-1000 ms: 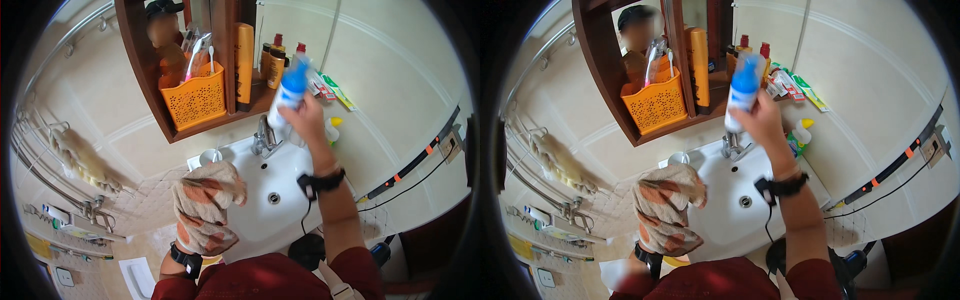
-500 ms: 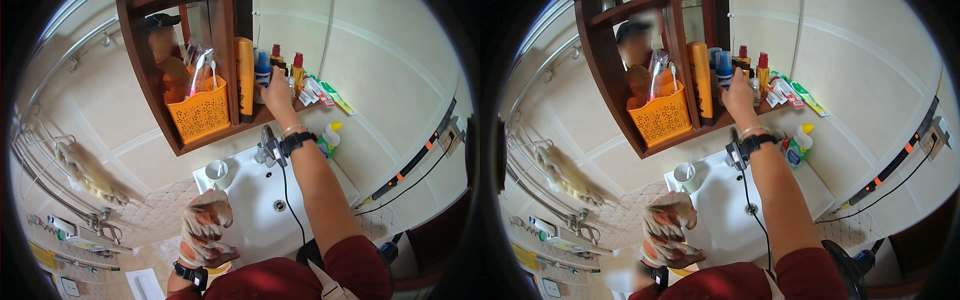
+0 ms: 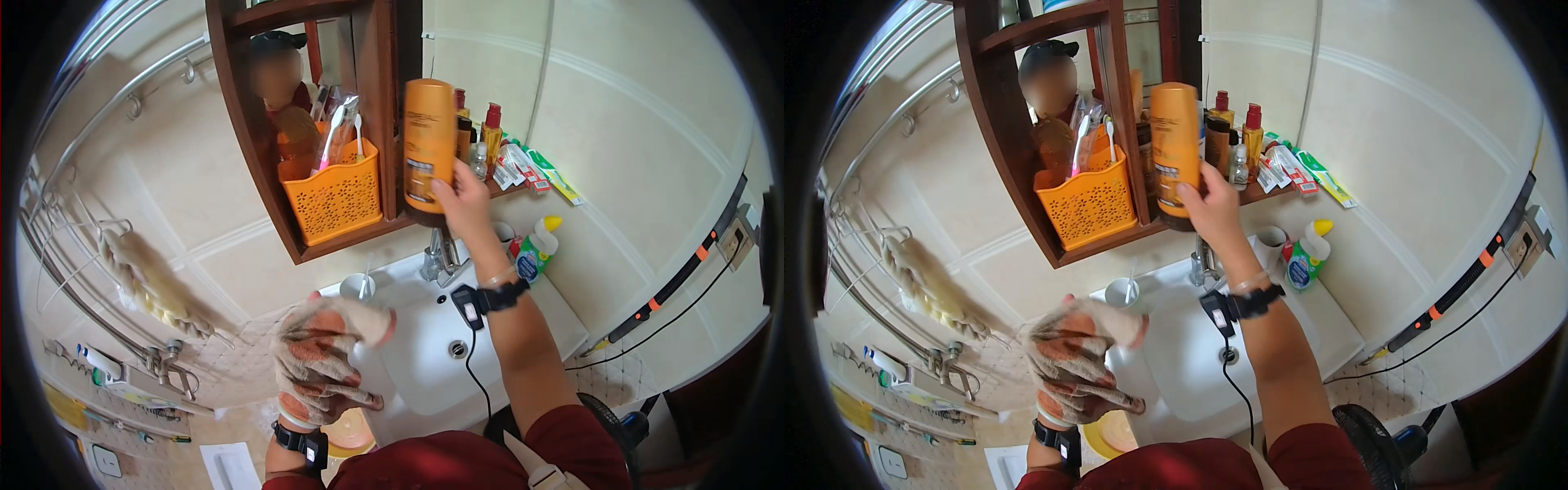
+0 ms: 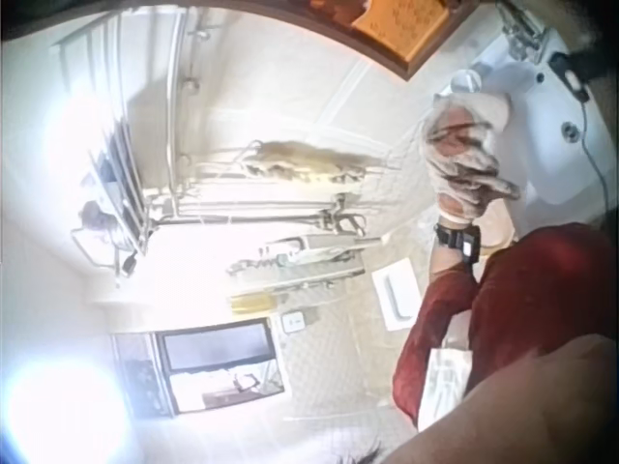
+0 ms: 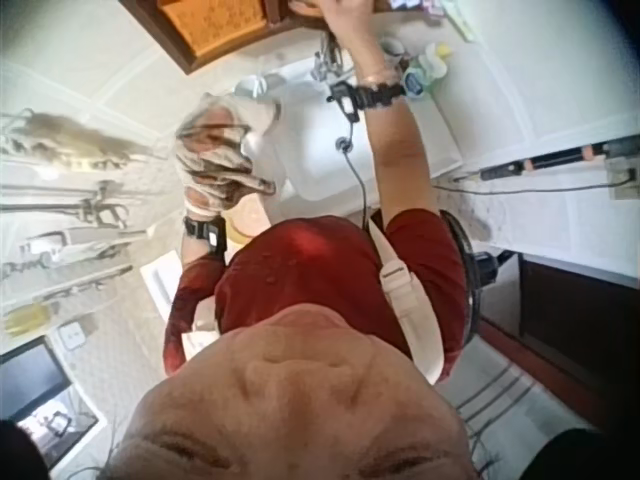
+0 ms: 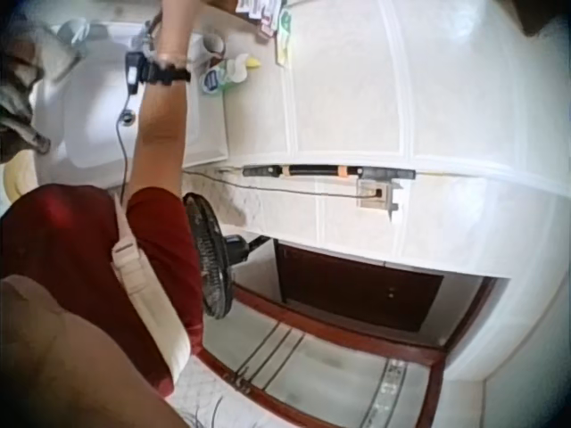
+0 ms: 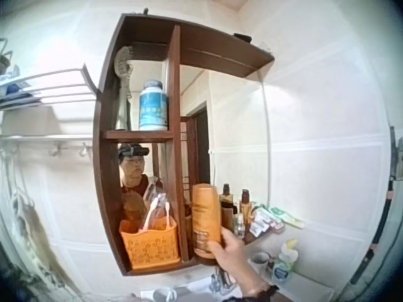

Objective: Clean and organize various toiletries and personal care items in a bathroom cabinet and around a sink.

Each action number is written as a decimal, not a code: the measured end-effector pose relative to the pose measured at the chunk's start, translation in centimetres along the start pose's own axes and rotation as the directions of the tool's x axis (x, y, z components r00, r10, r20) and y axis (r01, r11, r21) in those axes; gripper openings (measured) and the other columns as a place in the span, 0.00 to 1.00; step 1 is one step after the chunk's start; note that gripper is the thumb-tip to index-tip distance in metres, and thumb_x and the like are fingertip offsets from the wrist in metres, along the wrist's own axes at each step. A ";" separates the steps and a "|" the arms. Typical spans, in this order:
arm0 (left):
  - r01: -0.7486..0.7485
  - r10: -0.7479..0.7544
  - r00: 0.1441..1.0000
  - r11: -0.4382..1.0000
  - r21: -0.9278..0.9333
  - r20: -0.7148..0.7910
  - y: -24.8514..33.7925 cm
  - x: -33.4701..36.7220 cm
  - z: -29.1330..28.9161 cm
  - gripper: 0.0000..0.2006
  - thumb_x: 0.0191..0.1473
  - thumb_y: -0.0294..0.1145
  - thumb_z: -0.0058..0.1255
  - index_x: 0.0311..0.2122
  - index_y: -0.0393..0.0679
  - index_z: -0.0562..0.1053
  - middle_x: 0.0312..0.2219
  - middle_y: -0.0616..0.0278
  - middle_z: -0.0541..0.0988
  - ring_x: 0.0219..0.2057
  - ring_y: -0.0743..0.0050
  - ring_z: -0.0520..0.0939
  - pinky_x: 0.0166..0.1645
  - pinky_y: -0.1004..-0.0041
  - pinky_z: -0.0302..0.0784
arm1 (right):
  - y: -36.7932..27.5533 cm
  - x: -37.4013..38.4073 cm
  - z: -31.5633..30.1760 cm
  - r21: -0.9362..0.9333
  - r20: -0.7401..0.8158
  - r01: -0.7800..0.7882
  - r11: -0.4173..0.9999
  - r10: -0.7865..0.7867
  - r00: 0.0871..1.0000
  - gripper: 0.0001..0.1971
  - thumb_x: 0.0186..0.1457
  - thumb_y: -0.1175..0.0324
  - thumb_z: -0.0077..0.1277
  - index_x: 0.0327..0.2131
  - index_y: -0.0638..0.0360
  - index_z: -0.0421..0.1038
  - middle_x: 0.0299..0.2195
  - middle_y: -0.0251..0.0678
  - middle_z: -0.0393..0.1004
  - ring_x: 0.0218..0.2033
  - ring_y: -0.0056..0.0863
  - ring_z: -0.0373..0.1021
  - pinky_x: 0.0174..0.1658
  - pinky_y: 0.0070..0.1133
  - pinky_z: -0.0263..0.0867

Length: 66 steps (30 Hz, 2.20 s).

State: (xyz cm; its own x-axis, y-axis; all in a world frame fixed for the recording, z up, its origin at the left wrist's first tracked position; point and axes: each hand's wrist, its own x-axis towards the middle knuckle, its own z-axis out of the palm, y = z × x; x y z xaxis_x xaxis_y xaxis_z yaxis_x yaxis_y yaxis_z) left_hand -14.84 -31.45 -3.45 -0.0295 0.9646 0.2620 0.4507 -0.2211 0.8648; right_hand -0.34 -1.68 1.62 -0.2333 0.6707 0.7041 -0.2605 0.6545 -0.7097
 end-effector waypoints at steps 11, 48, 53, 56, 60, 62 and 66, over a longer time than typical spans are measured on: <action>-0.281 0.241 0.890 0.958 -0.051 -0.386 1.1 6.1 4.2 0.25 0.53 0.48 0.35 0.52 0.41 0.59 0.44 0.51 0.68 0.46 0.56 0.69 0.53 0.61 0.62 | -7.6 -14.3 2.8 -0.004 0.368 -0.040 0.999 0.038 0.929 0.21 0.46 0.74 0.49 0.46 0.69 0.62 0.35 0.46 0.71 0.36 0.35 0.70 0.40 0.23 0.65; -0.415 0.724 0.681 0.256 0.873 0.112 3.9 8.0 -0.1 0.14 0.40 0.35 0.44 0.35 0.49 0.72 0.32 0.64 0.73 0.38 0.64 0.73 0.47 0.61 0.62 | -8.1 -16.4 2.4 -0.240 0.538 -0.046 0.970 0.173 0.825 0.21 0.43 0.72 0.53 0.42 0.69 0.60 0.30 0.51 0.72 0.31 0.50 0.70 0.33 0.31 0.67; -0.249 0.765 0.583 0.490 0.836 -0.275 0.1 9.3 -0.1 0.17 0.41 0.39 0.44 0.39 0.50 0.72 0.41 0.58 0.72 0.44 0.59 0.70 0.50 0.60 0.60 | -8.5 -15.6 1.9 -0.207 0.559 -0.143 0.968 0.237 0.795 0.23 0.45 0.73 0.52 0.46 0.69 0.59 0.32 0.47 0.73 0.34 0.36 0.72 0.36 0.24 0.67; -0.310 0.080 0.845 0.879 -0.363 -0.529 -2.2 6.3 3.8 0.14 0.49 0.39 0.44 0.39 0.43 0.70 0.40 0.58 0.72 0.41 0.64 0.72 0.49 0.67 0.63 | -8.7 -15.8 1.9 -0.046 0.491 -0.191 0.980 0.189 0.850 0.20 0.49 0.72 0.49 0.46 0.69 0.59 0.35 0.40 0.72 0.35 0.22 0.70 0.40 0.20 0.65; -0.029 -0.057 0.996 0.511 -0.859 -0.068 -2.4 4.5 7.9 0.25 0.45 0.50 0.42 0.39 0.36 0.69 0.29 0.50 0.73 0.34 0.56 0.74 0.43 0.65 0.68 | -8.1 -13.5 1.7 0.216 0.285 -0.241 0.946 0.175 0.943 0.19 0.51 0.72 0.47 0.46 0.69 0.59 0.39 0.37 0.69 0.39 0.20 0.65 0.43 0.18 0.62; 0.055 -0.025 0.999 0.495 -0.867 0.049 -1.7 4.2 8.7 0.27 0.44 0.51 0.42 0.38 0.34 0.68 0.22 0.49 0.73 0.29 0.56 0.75 0.39 0.66 0.70 | -7.9 -12.9 1.6 0.173 0.311 -0.230 0.958 0.169 0.935 0.19 0.51 0.72 0.47 0.46 0.69 0.59 0.38 0.37 0.69 0.39 0.20 0.65 0.43 0.18 0.62; 0.073 -0.130 0.992 0.589 -0.805 -0.005 0.4 4.0 8.9 0.07 0.51 0.29 0.44 0.34 0.38 0.66 0.16 0.62 0.72 0.19 0.75 0.73 0.24 0.79 0.69 | -7.8 -13.4 0.6 0.004 0.336 -0.178 0.984 0.166 0.927 0.19 0.51 0.71 0.48 0.46 0.69 0.58 0.39 0.36 0.68 0.39 0.22 0.65 0.44 0.20 0.61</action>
State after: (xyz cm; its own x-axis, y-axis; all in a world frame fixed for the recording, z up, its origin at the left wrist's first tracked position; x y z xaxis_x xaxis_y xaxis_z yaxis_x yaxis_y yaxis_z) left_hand -6.81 -26.43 -5.87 -0.0921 0.9844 0.1499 -0.4548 -0.1755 0.8731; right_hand 4.23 -15.97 -2.26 -0.5747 0.6131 0.5421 -0.2184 0.5235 -0.8236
